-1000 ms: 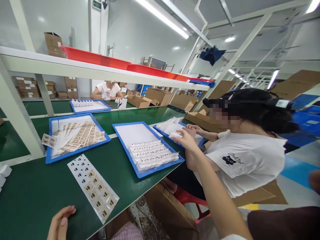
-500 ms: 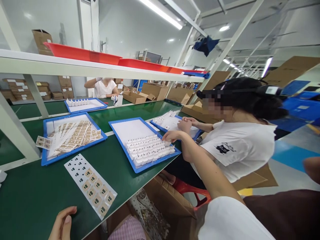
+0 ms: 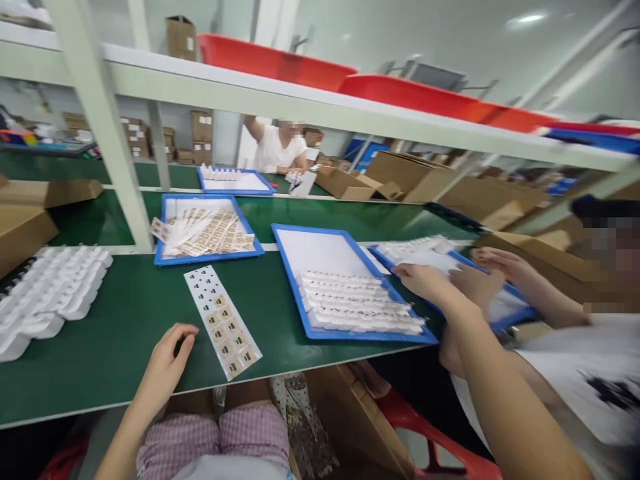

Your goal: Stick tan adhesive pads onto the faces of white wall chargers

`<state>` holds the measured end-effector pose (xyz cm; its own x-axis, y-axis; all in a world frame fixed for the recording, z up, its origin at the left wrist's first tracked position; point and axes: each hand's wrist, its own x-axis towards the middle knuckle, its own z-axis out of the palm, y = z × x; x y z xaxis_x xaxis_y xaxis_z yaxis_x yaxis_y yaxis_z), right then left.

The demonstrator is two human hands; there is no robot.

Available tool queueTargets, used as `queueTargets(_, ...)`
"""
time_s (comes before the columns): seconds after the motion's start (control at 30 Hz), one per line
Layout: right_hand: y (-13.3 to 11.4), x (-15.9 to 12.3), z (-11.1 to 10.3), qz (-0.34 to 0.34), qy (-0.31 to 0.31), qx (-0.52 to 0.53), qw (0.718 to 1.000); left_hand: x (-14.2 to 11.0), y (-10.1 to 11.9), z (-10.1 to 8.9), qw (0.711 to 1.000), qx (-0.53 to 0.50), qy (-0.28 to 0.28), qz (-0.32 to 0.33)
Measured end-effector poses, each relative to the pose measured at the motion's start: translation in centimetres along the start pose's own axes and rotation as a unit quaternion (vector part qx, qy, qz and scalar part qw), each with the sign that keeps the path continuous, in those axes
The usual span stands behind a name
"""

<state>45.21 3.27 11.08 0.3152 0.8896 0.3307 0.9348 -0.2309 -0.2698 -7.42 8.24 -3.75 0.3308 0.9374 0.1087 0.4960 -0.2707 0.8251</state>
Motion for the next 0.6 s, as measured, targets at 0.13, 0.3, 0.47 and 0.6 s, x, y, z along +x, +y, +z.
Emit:
queueTargets(0.13, -7.7, 0.5, 3.3, -0.109, -0.089, 0.052, 0.989, 5.0, 2.1, -1.1, 0.977, 0.156, -0.126, 0.074)
queueTargets(0.3, -20.8, -2.0, 12.3, -0.307, -0.229, 0.17, 0.908, 10.3, 1.1, -0.3, 0.958, 0.191, -0.199, 0.078)
queueTargets(0.47, -25.6, -2.3, 20.0, -0.317, -0.236, 0.173, 0.902, 10.5, -0.7, 0.4, 0.953, 0.216, -0.195, 0.087)
queueTargets(0.6, -24.8, -1.9, 22.3, -0.293, -0.22, 0.166, 0.915, 10.5, -1.4, 0.8, 0.955, 0.22, -0.175, 0.097)
